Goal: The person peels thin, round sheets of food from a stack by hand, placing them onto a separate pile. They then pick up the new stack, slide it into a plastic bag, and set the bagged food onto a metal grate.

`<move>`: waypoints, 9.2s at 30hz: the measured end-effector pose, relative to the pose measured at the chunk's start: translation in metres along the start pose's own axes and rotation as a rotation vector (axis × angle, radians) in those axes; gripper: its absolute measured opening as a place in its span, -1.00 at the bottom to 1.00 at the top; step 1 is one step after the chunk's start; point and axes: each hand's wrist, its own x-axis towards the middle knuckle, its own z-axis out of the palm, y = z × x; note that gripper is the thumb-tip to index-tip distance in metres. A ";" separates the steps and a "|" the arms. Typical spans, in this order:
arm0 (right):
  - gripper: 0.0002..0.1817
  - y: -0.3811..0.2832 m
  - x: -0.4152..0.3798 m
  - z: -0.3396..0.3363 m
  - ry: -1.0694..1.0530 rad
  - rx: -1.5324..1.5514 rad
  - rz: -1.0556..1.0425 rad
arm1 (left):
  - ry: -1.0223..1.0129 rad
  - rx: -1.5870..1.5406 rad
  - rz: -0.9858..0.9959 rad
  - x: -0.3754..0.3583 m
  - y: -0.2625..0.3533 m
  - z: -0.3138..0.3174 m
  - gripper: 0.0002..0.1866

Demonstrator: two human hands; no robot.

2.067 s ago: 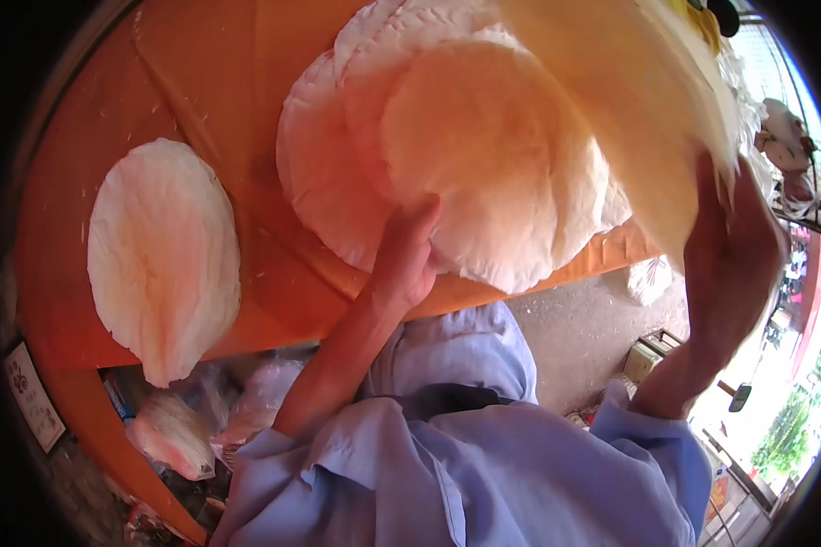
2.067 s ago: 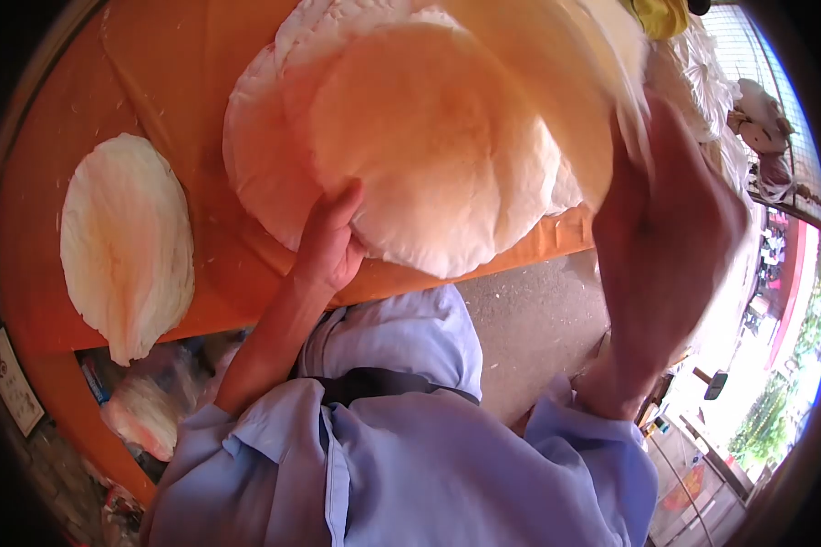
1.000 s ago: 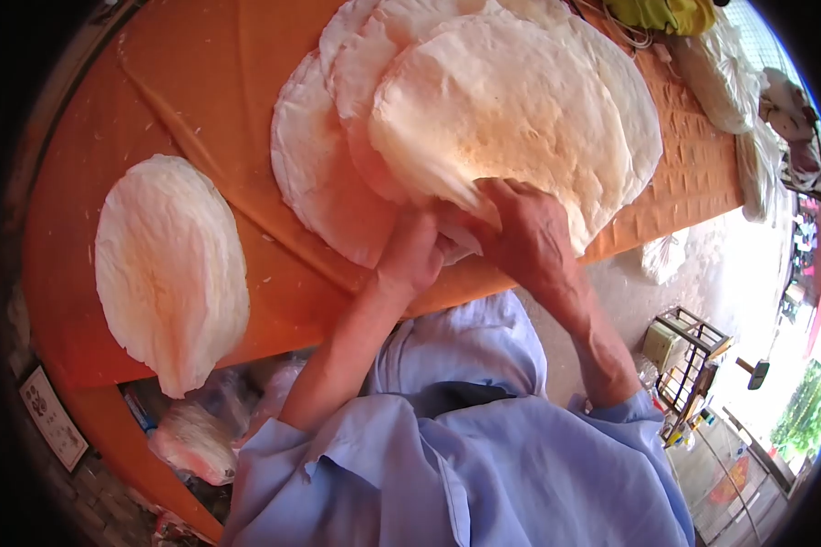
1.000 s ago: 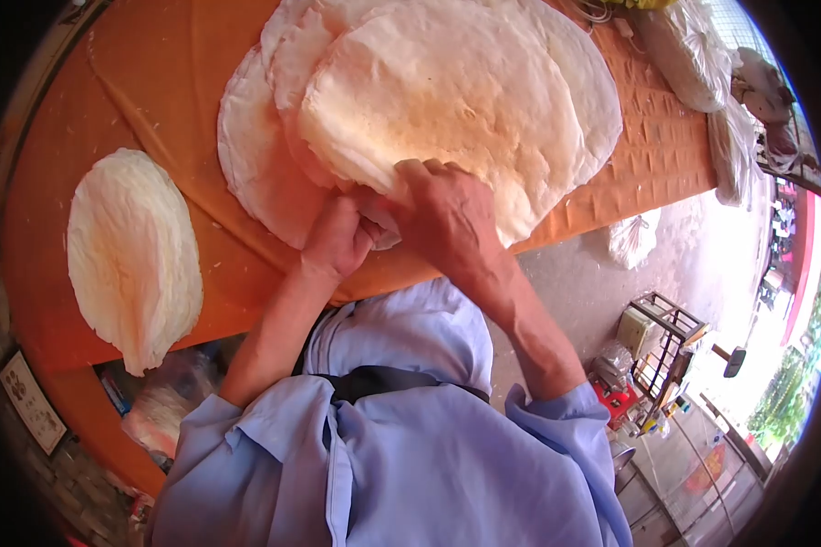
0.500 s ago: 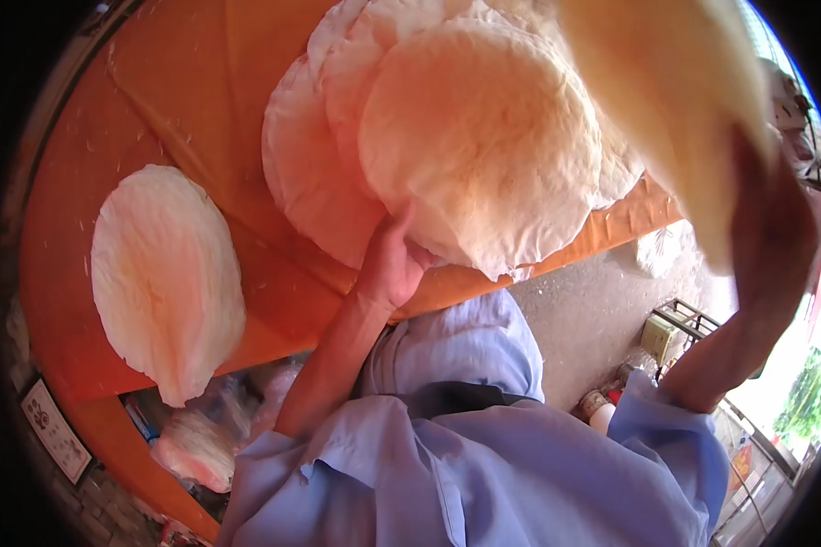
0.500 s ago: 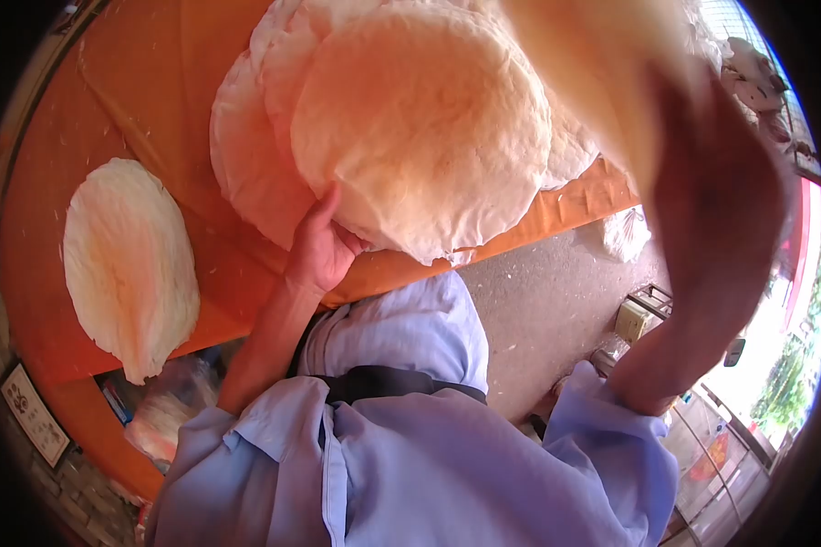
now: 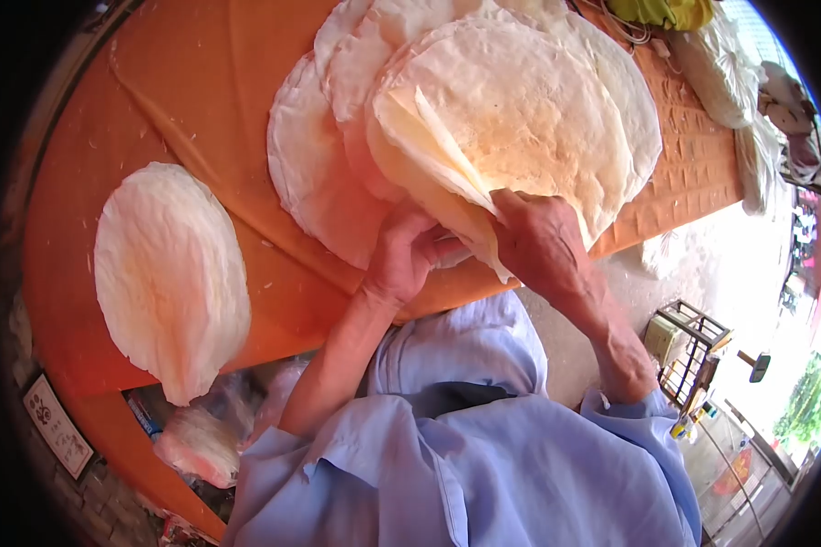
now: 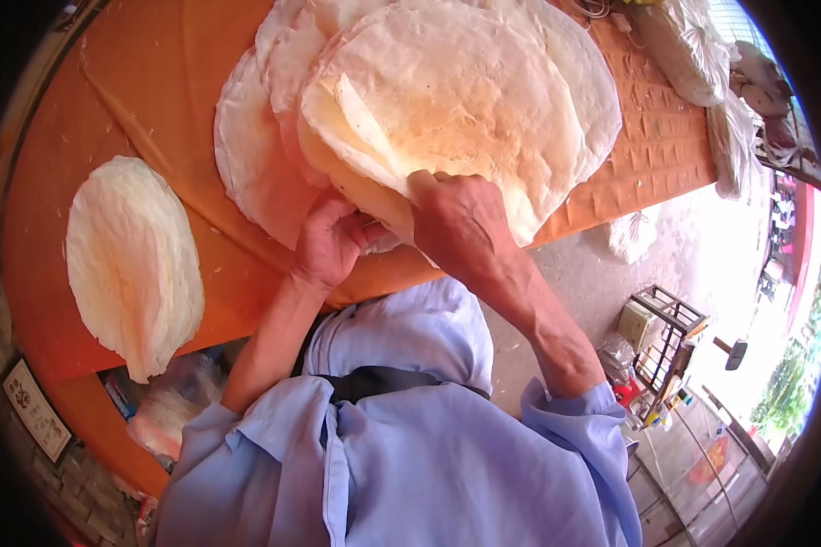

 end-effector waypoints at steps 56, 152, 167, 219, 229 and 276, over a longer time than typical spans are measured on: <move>-0.68 -0.010 0.086 -0.246 0.349 -0.591 -0.036 | 0.388 0.023 0.160 -0.090 0.026 -0.071 -0.52; -0.31 -0.299 0.196 0.198 -0.005 0.791 -0.012 | 1.069 0.090 1.015 -0.338 0.153 -0.234 -0.56; -0.38 -0.280 0.172 0.193 0.104 0.950 0.017 | 1.118 0.820 0.876 -0.358 0.130 -0.272 -0.52; -0.53 0.192 0.024 0.000 0.224 0.824 0.903 | 0.471 0.206 0.018 -0.005 -0.017 -0.002 -0.74; -0.76 0.173 0.034 -0.015 0.085 0.939 0.606 | 0.500 0.279 0.202 0.002 -0.026 0.003 -0.82; -0.88 0.000 0.043 0.013 0.322 0.026 -0.236 | 0.235 -0.053 0.136 0.030 -0.014 0.012 -0.61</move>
